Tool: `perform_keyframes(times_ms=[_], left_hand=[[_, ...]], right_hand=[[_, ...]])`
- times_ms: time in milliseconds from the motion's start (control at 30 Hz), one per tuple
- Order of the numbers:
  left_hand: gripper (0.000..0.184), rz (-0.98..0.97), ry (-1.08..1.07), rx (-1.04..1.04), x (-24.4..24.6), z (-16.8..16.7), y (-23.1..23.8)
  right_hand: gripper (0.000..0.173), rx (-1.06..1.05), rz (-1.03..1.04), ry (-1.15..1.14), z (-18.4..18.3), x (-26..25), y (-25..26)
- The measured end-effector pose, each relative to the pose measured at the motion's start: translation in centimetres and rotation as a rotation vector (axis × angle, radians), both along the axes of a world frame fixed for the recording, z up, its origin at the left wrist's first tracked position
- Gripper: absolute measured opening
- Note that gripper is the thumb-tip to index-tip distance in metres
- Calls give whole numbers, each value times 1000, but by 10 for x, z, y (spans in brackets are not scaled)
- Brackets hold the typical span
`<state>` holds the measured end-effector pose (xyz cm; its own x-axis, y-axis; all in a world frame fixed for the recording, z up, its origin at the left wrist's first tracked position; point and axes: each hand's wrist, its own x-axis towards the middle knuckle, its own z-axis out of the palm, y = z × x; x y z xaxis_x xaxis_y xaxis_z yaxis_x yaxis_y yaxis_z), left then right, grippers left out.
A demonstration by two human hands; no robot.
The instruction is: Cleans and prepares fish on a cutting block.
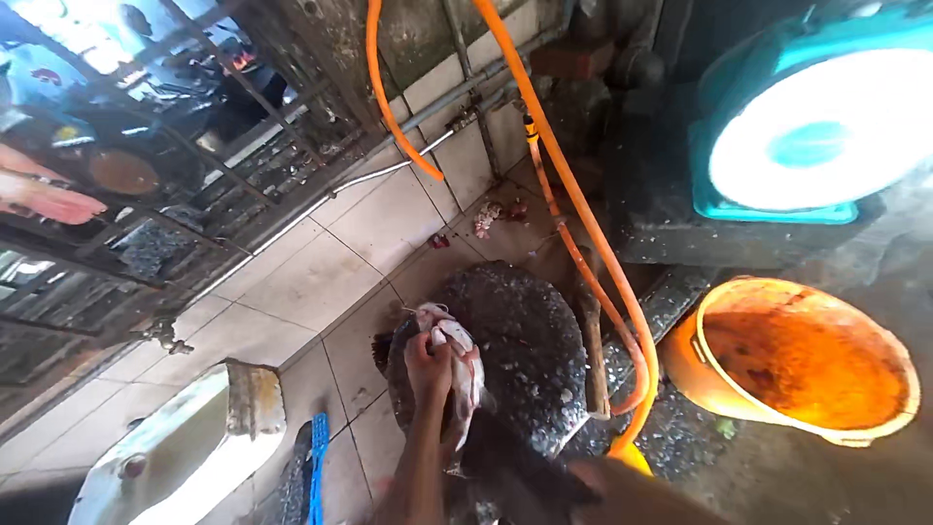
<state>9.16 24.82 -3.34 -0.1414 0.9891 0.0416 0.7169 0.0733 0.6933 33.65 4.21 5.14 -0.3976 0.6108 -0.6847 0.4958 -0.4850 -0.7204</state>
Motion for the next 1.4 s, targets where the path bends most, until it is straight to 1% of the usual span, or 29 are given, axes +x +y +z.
perform_keyframes(times_ms=[33, 100, 167, 200, 233, 300, 367, 400, 433, 467, 500, 533, 600, 667, 733, 800, 833, 900, 967, 1000, 1033, 1067, 1133, 1200, 1233, 1267, 1300, 1333, 1400], left_hand=[[34, -48, 6, -40, -8, 4, -2], [39, -87, 20, -141, -17, 21, 0], [57, -65, 60, -270, -12, 30, 1], [66, -53, 108, -344, -8, 34, 3], [72, -39, 170, -435, -2, 39, 6], [76, -5, 307, -581, 9, 48, 16], [74, 22, 421, -677, 17, 57, 27], [72, 28, 471, -720, 21, 61, 31], [69, 33, 499, -747, 25, 65, 37], [65, 37, 504, -764, 28, 67, 44], [61, 37, 493, -769, 29, 67, 49], [59, 42, 463, -749, 28, 64, 51], [57, 66, 388, -676, 20, 58, 48], [57, 116, 301, -582, 9, 59, 39], [60, 200, 210, -468, 5, 67, 23], [60, 280, 104, -353, 10, 83, 12], [60, 318, 43, -288, 13, 87, 6], [54, 378, -103, -122, 13, 90, -2], [45, 395, -326, 56, 13, 90, -5], [41, 404, -439, 125, 14, 92, -5], [37, 419, -536, 169, 16, 96, -4], [35, 438, -605, 198, 18, 101, -3], [32, 469, -716, 230, 21, 111, -3], [31, 455, -821, 260, 24, 118, -5], [31, 437, -858, 291, 25, 119, -5], [31, 425, -859, 328, 28, 123, -4], [30, 405, -835, 381, 31, 127, -2], [27, 366, -802, 446, 33, 132, -1], [23, 275, -702, 558, 42, 146, -4]], right_hand=[[38, 110, 22, -161, 18, 5, 10], [61, 276, 81, -429, 43, -1, 38], [84, 352, 166, -592, 32, -18, 66], [88, 376, 188, -646, 17, -25, 81], [86, 403, 217, -689, 1, -27, 94], [72, 433, 302, -710, -17, -26, 111], [47, 421, 379, -675, -10, -31, 126], [39, 449, 376, -627, -5, -37, 139], [40, 480, 352, -562, -4, -47, 162], [46, 506, 332, -499, -7, -60, 191], [58, 511, 323, -440, -16, -74, 222], [68, 500, 334, -393, -28, -86, 249], [76, 535, 433, -325, -43, -99, 288], [74, 543, 534, -258, -33, -100, 304], [67, 499, 530, -189, -21, -91, 306], [51, 468, 434, -56, -13, -79, 307], [44, 454, 336, 44, -17, -74, 305], [34, 405, 60, 317, -33, -71, 300], [23, 336, -232, 653, -40, -75, 291], [21, 280, -339, 794, -38, -77, 287], [24, 216, -394, 897, -32, -76, 286], [29, 168, -402, 975, -29, -72, 287], [34, 118, -313, 1124, -29, -63, 295], [35, 143, -204, 1213, -33, -55, 306], [37, 194, -182, 1201, -31, -49, 308], [45, 301, -187, 1126, -26, -44, 307], [53, 471, -229, 962, -15, -39, 301], [51, 684, -316, 739, -3, -36, 289], [21, 1093, -483, 370, 16, -36, 262]])
